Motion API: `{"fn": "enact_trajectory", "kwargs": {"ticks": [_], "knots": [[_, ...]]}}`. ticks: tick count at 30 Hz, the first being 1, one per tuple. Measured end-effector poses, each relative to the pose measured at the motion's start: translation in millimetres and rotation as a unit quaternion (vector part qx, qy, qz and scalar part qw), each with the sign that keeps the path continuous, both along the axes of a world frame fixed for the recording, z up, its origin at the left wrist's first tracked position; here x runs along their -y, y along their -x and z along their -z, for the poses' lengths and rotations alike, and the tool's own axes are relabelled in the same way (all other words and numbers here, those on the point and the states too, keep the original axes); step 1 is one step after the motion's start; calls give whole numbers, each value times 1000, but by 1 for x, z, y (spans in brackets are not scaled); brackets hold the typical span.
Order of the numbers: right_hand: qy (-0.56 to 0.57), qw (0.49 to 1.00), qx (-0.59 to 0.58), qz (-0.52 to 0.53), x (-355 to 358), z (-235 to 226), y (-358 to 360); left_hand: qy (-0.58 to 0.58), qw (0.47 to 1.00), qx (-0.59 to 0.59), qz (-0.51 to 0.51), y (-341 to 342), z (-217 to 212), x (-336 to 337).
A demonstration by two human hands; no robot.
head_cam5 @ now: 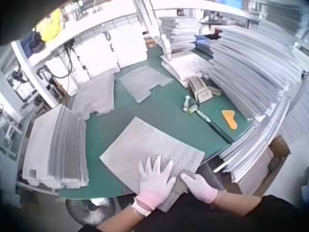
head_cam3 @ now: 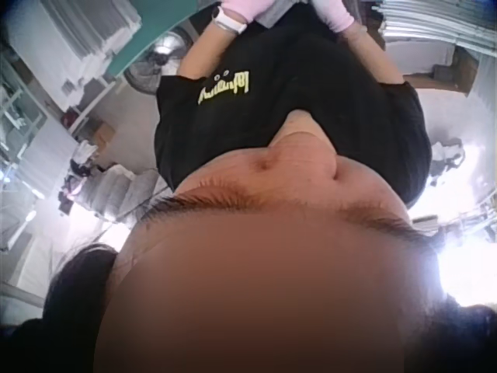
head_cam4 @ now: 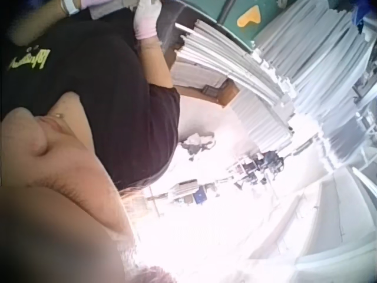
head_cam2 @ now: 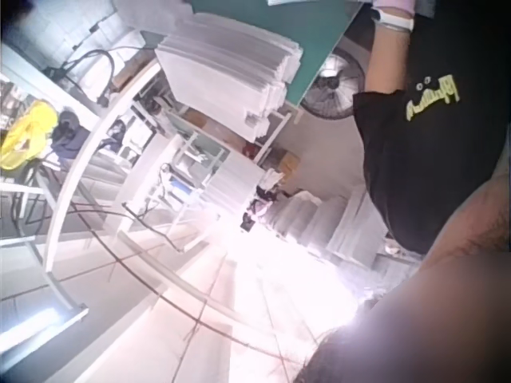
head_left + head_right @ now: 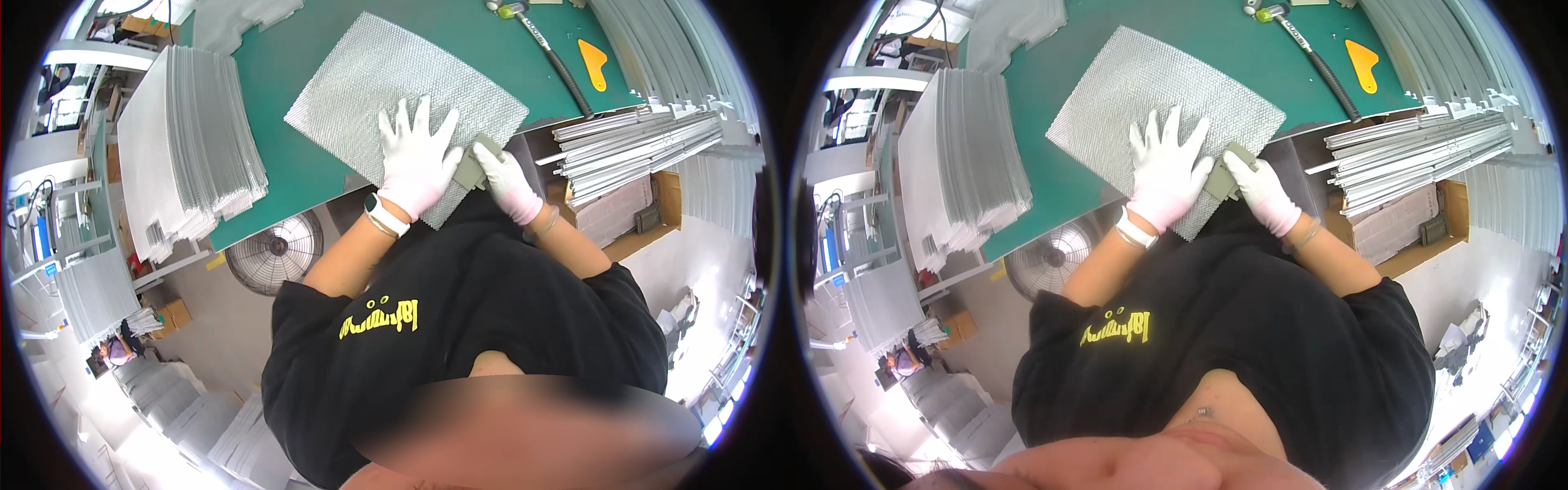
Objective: The recorder is seen assembling mesh filters by placing them into frames and securing components with an electric screwdriver.
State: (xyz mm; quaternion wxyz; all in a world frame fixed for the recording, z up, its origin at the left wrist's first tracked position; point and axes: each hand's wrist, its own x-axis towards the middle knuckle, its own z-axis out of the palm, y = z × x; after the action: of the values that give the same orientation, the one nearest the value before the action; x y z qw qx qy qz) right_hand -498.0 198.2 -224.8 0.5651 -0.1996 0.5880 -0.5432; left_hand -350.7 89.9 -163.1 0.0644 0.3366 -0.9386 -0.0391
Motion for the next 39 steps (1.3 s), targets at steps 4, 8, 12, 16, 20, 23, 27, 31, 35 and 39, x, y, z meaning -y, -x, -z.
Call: {"fn": "enact_trajectory", "kwargs": {"ticks": [4,8,12,16,20,23,27,31,35,39], "knots": [[53,974,116,185,-12,-3,-27,-26,1000,-13,10,0,-5,-16],[50,981,55,182,-14,4,-31,-30,999,3,13,-2,-8,-25],[52,989,0,136,-6,6,-30,-12,1000,16,12,-1,-4,-21],[23,995,30,93,4,-10,-25,-1,999,37,26,2,-6,-6],[-45,977,-10,-209,28,-10,-1,22,994,-6,104,-2,-1,44],[4,972,56,-229,22,-19,-3,6,985,15,169,-6,-2,69],[84,986,-13,-147,0,2,4,-61,974,14,220,-10,-6,71],[75,989,58,-116,-21,14,15,-90,971,5,221,-16,-12,50],[68,992,88,-55,-16,19,8,-120,970,-27,207,-12,-16,46],[73,997,-1,-10,-7,16,-6,-133,971,-23,195,-16,-13,48]]}}
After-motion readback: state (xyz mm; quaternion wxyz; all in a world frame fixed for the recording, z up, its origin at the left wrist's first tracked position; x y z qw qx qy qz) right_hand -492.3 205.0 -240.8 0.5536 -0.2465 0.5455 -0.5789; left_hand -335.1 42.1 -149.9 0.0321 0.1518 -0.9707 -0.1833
